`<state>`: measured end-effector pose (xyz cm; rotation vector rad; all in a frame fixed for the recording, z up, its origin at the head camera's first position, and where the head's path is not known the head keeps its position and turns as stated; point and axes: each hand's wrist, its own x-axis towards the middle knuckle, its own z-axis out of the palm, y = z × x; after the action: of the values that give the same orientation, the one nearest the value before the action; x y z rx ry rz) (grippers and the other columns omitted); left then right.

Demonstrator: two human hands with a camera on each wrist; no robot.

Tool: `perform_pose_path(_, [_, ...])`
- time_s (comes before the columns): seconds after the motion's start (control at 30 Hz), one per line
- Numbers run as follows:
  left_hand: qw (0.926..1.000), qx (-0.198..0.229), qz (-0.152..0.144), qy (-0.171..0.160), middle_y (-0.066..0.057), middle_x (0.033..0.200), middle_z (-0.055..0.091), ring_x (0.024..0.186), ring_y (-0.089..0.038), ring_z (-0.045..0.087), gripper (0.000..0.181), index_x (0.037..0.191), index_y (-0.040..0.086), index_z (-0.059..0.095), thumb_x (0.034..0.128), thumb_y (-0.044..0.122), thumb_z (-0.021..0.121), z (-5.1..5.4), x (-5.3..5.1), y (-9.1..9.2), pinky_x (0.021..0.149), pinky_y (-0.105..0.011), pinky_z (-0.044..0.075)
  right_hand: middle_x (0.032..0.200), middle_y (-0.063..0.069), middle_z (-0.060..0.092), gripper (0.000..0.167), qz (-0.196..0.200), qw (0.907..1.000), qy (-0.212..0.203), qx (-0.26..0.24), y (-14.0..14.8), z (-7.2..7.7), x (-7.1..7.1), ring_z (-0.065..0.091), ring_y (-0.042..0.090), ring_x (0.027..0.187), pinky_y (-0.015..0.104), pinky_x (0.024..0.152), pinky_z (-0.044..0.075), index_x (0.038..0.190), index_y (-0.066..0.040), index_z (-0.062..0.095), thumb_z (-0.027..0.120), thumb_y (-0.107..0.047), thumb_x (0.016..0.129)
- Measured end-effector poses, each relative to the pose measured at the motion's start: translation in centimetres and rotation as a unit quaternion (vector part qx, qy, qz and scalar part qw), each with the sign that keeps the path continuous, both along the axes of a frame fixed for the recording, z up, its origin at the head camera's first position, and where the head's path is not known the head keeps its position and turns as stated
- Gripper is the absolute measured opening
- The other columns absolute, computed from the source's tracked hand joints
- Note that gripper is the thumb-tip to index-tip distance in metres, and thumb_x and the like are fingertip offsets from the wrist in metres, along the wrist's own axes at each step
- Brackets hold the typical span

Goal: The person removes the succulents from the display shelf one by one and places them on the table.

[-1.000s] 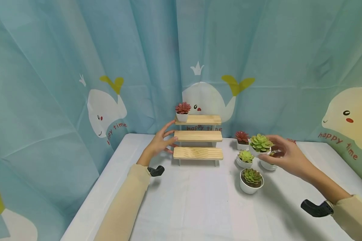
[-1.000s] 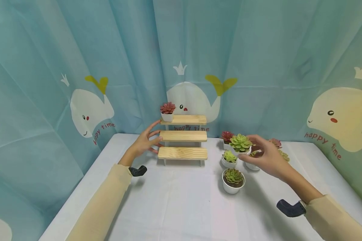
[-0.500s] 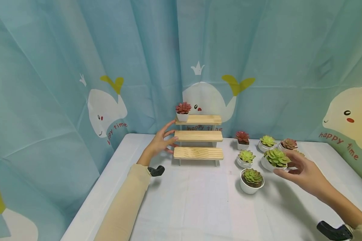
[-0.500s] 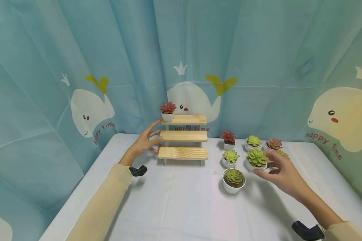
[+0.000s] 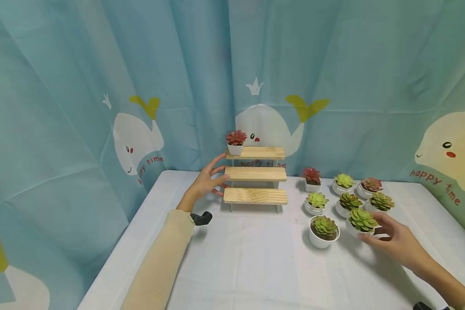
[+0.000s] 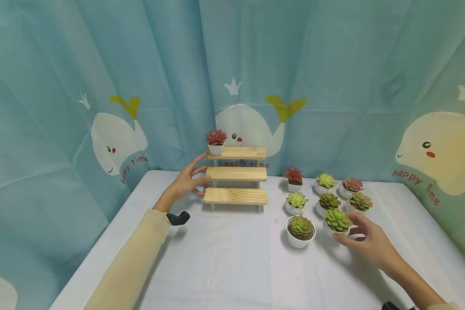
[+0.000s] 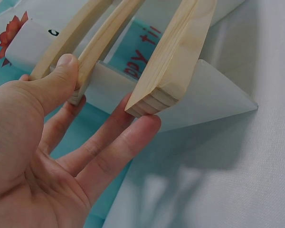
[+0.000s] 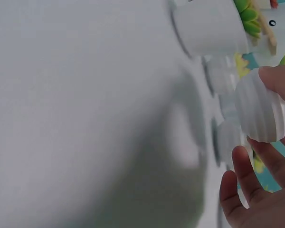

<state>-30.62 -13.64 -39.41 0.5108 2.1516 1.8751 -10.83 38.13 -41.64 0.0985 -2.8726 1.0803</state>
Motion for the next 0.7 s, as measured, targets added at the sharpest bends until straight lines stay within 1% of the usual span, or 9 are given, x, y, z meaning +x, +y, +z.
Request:
perform_pose_path(0.07, [1.0000, 0.001, -0.001, -0.002, -0.021, 0.166, 0.025, 0.127, -0.049, 0.057, 0.078, 0.162, 0.041, 0.028, 0.1007, 0.017, 0.070, 0.0, 0.0, 0.0, 0.066, -0.054, 0.063, 0.134, 0.019, 0.058, 0.070, -0.002, 1.0000, -0.008, -0.003, 0.2, -0.4, 0.1, 0.057, -0.012, 0.089, 0.023, 0.070, 0.055, 0.145, 0.000, 0.047, 0.080, -0.033, 0.093])
perform_pose_path(0.13, [1.0000, 0.001, -0.001, -0.002, -0.021, 0.166, 0.025, 0.127, -0.049, 0.057, 0.078, 0.162, 0.041, 0.028, 0.1007, 0.016, 0.070, 0.0, -0.1, 0.1, 0.066, -0.053, 0.063, 0.128, 0.004, 0.062, 0.070, -0.004, 0.9999, -0.014, -0.007, 0.4, -0.9, 0.2, 0.059, -0.009, 0.088, 0.023, 0.069, 0.055, 0.145, 0.000, 0.048, 0.081, -0.032, 0.092])
perform_pose_path(0.2, [1.0000, 0.000, 0.002, -0.001, -0.021, 0.166, 0.026, 0.125, -0.049, 0.058, 0.078, 0.162, 0.042, 0.029, 0.1006, 0.016, 0.070, 0.0, -0.1, 0.1, 0.065, -0.053, 0.063, 0.119, -0.014, 0.061, 0.070, -0.006, 0.9998, -0.017, -0.012, 0.6, -1.3, 0.2, 0.061, -0.007, 0.087, 0.023, 0.069, 0.055, 0.145, 0.000, 0.049, 0.081, -0.031, 0.091])
perform_pose_path(0.27, [1.0000, -0.001, 0.004, 0.000, -0.021, 0.166, 0.026, 0.124, -0.050, 0.059, 0.078, 0.161, 0.043, 0.030, 0.1005, 0.016, 0.070, -0.1, -0.2, 0.1, 0.064, -0.053, 0.063, 0.114, -0.023, 0.058, 0.069, -0.006, 0.9998, -0.017, -0.013, 0.7, -1.7, 0.2, 0.062, -0.005, 0.087, 0.023, 0.069, 0.054, 0.144, 0.000, 0.050, 0.082, -0.030, 0.091])
perform_pose_path(0.33, [1.0000, -0.001, 0.003, 0.000, -0.021, 0.166, 0.027, 0.123, -0.050, 0.059, 0.078, 0.161, 0.043, 0.030, 0.1005, 0.016, 0.070, -0.1, -0.2, 0.1, 0.064, -0.053, 0.063, 0.115, -0.019, 0.060, 0.070, -0.007, 0.9998, -0.016, -0.008, 0.7, -2.0, 0.1, 0.062, -0.005, 0.086, 0.022, 0.069, 0.054, 0.144, 0.001, 0.050, 0.083, -0.029, 0.090])
perform_pose_path(0.4, [1.0000, -0.001, 0.002, 0.001, -0.021, 0.166, 0.027, 0.124, -0.051, 0.059, 0.078, 0.161, 0.043, 0.030, 0.1004, 0.016, 0.070, -0.1, -0.3, 0.1, 0.065, -0.052, 0.063, 0.119, -0.005, 0.064, 0.072, -0.006, 0.9998, -0.017, -0.005, 0.6, -2.1, 0.1, 0.061, -0.006, 0.086, 0.022, 0.070, 0.055, 0.145, 0.002, 0.049, 0.083, -0.029, 0.090])
perform_pose_path(0.5, [1.0000, 0.001, 0.000, 0.001, -0.021, 0.166, 0.026, 0.125, -0.051, 0.057, 0.078, 0.162, 0.042, 0.029, 0.1007, 0.015, 0.069, -0.2, -0.3, 0.0, 0.065, -0.052, 0.063, 0.125, 0.015, 0.064, 0.073, -0.006, 0.9998, -0.020, 0.001, 0.5, -2.3, 0.3, 0.059, -0.007, 0.086, 0.022, 0.069, 0.055, 0.146, 0.002, 0.048, 0.082, -0.030, 0.090])
perform_pose_path(0.57, [1.0000, 0.002, -0.001, -0.002, -0.021, 0.166, 0.025, 0.126, -0.051, 0.056, 0.078, 0.162, 0.042, 0.028, 0.1010, 0.015, 0.069, -0.2, -0.3, 0.0, 0.065, -0.052, 0.064, 0.125, 0.018, 0.064, 0.072, -0.007, 0.9998, -0.017, 0.004, 0.5, -2.4, 0.4, 0.058, -0.007, 0.087, 0.022, 0.069, 0.055, 0.145, 0.002, 0.050, 0.083, -0.031, 0.090])
perform_pose_path(0.7, [1.0000, 0.003, -0.001, -0.004, -0.021, 0.166, 0.025, 0.127, -0.050, 0.057, 0.078, 0.162, 0.042, 0.028, 0.1012, 0.015, 0.069, -0.1, -0.2, 0.0, 0.065, -0.051, 0.064, 0.118, 0.011, 0.066, 0.069, -0.003, 1.0000, -0.003, 0.006, 0.5, -2.8, 0.6, 0.058, -0.007, 0.086, 0.022, 0.069, 0.054, 0.142, 0.001, 0.052, 0.084, -0.029, 0.089])
